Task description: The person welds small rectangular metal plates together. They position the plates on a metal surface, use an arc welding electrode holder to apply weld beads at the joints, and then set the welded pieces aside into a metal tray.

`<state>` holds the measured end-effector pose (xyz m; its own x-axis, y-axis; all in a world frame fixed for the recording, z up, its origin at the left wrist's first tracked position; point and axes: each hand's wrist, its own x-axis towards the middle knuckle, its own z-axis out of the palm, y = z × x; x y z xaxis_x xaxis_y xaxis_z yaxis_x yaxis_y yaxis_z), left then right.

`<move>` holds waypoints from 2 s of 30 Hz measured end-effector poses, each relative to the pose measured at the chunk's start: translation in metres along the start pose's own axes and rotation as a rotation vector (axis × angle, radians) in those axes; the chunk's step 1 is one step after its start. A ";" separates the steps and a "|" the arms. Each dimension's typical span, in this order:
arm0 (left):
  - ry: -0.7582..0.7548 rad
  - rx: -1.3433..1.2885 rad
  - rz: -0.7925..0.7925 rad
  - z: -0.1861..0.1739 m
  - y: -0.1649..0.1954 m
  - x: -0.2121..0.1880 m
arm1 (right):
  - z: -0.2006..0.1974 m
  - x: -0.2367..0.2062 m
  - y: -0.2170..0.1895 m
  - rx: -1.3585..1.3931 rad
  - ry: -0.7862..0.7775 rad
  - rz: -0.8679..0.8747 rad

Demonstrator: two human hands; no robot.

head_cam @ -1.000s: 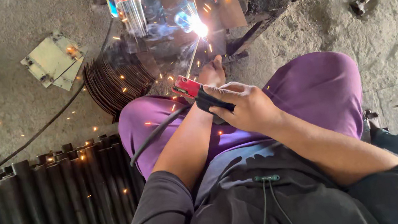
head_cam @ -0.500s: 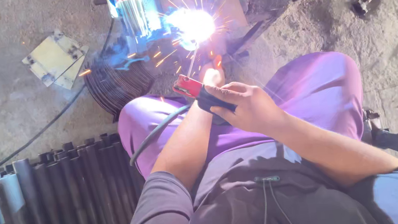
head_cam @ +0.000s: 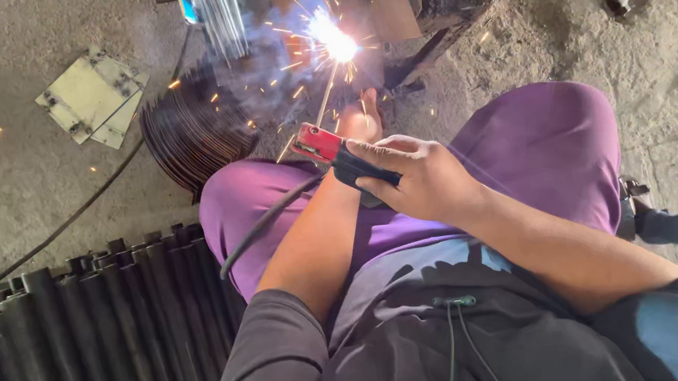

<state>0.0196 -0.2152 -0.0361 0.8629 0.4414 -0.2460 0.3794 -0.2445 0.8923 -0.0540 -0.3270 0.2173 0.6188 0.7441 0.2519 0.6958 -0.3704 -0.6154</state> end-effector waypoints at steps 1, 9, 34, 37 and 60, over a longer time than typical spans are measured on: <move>0.018 -0.008 0.026 0.001 -0.001 0.001 | 0.000 0.000 0.000 -0.017 -0.007 0.008; 0.007 -0.016 0.006 0.004 -0.013 0.002 | 0.001 -0.003 -0.001 0.031 -0.015 0.060; -0.005 -0.043 -0.037 0.005 -0.017 0.003 | -0.005 0.000 -0.002 0.059 -0.024 0.065; -0.006 -0.045 -0.048 0.006 -0.017 0.003 | -0.005 -0.001 -0.001 0.062 -0.033 0.074; -0.007 0.101 0.110 -0.012 -0.022 0.011 | -0.016 -0.003 0.006 0.093 0.305 -0.114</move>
<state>0.0167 -0.1943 -0.0535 0.9032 0.4016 -0.1514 0.3138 -0.3773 0.8713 -0.0461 -0.3406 0.2251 0.6291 0.5722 0.5261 0.7394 -0.2316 -0.6322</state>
